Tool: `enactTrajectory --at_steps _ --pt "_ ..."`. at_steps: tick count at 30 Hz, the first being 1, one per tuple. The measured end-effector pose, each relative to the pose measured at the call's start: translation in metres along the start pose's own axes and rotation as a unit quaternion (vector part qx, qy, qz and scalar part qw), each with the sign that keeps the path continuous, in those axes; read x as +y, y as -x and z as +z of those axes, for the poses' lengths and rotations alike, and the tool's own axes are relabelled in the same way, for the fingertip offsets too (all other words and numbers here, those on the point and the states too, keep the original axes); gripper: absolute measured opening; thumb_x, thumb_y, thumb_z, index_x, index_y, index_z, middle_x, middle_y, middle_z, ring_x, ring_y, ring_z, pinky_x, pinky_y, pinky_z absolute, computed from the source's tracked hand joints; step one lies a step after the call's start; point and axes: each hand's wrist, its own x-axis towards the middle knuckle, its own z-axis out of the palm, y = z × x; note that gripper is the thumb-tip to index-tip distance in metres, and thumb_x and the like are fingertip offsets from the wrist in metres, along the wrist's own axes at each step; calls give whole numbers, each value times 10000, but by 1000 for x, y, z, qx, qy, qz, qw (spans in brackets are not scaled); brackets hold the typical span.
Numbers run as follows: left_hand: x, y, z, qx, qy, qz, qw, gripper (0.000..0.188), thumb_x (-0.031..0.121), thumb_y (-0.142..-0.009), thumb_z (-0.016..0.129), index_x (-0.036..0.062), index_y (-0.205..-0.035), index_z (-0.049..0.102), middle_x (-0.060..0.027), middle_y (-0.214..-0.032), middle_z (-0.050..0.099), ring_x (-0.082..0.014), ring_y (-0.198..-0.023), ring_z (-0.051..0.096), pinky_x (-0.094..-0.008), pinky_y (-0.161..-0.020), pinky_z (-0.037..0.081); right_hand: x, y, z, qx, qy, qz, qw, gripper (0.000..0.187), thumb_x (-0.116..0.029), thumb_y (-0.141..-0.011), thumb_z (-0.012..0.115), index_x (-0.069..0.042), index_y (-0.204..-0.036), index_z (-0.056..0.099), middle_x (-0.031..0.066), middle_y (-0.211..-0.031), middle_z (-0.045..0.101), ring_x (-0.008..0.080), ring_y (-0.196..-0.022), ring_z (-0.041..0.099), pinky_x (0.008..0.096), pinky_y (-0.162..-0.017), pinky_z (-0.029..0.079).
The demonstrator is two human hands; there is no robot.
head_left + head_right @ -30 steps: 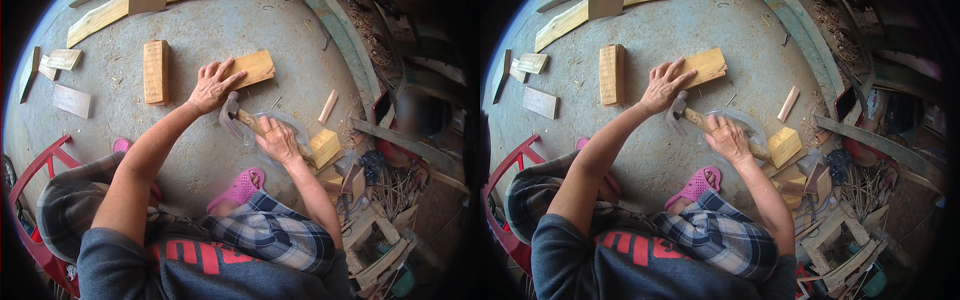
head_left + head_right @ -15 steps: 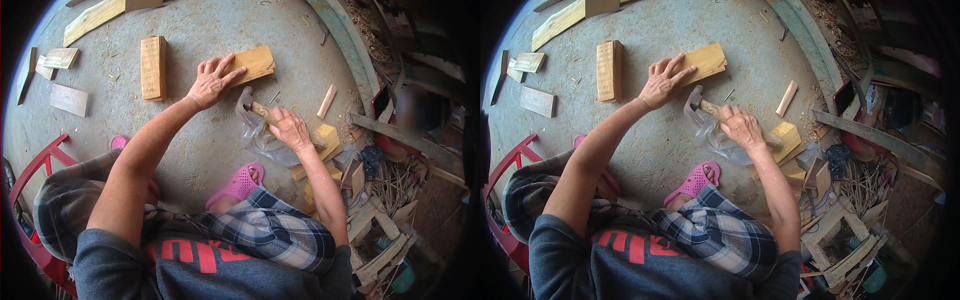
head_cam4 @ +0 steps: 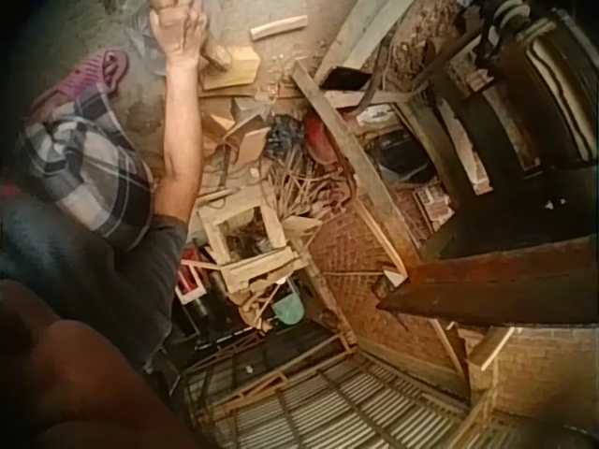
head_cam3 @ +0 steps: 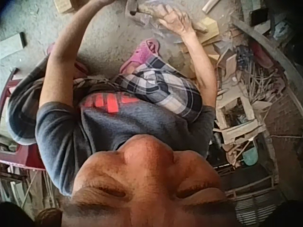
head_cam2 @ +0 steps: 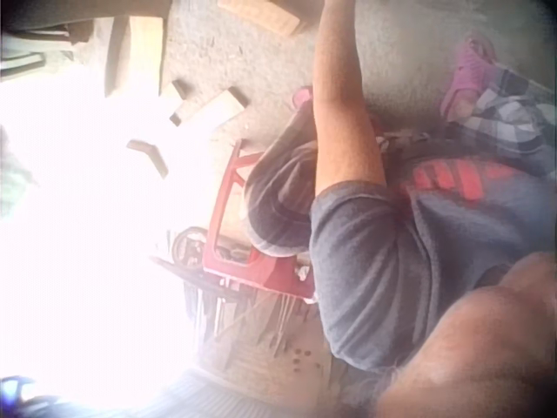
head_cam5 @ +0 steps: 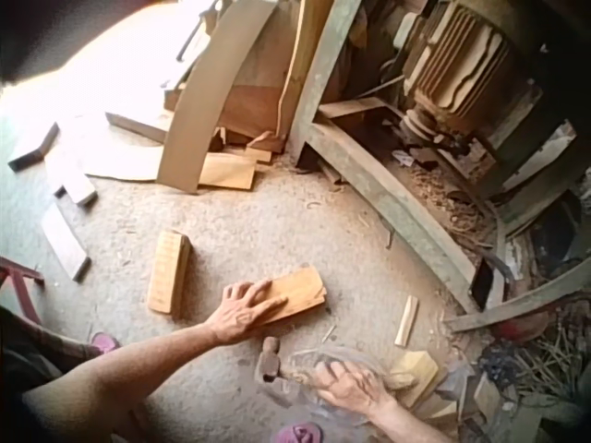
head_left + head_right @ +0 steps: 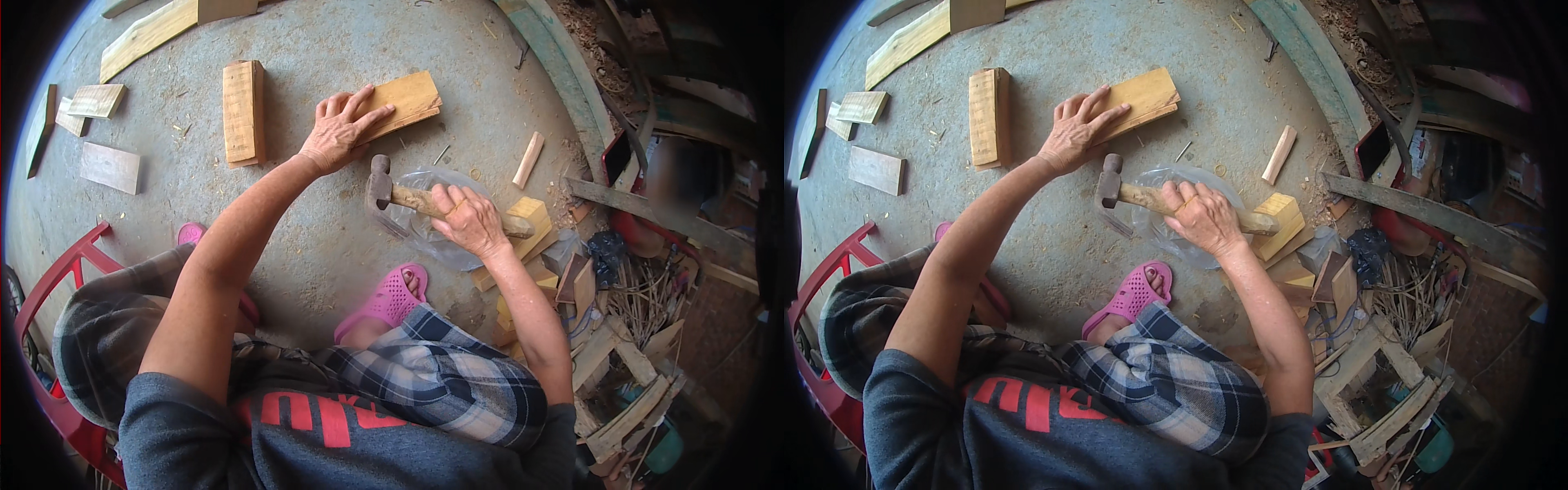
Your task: Hammering nails into small wood blocks to assemble a wooden structure on the floor.
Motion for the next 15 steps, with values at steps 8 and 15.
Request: enactTrajectory --at_steps 8,15 --pt "10 -9 -7 -31 108 -50 992 802 230 -765 779 367 -1466 414 -118 -1564 226 -409 -1340 297 -528 -1160 286 -11 30 7 67 -151 114 980 480 -250 -840 733 -33 -1201 503 209 -966 651 421 -848 667 465 -693 556" --pt "-1 -27 -12 -62 426 -207 879 676 520 -901 592 198 -1476 444 -170 -1366 555 -333 -1388 371 -499 -1166 162 -35 43 -12 117 -459 268 839 442 -256 -896 679 9 -1217 533 212 -1093 682 377 -941 682 427 -800 543"
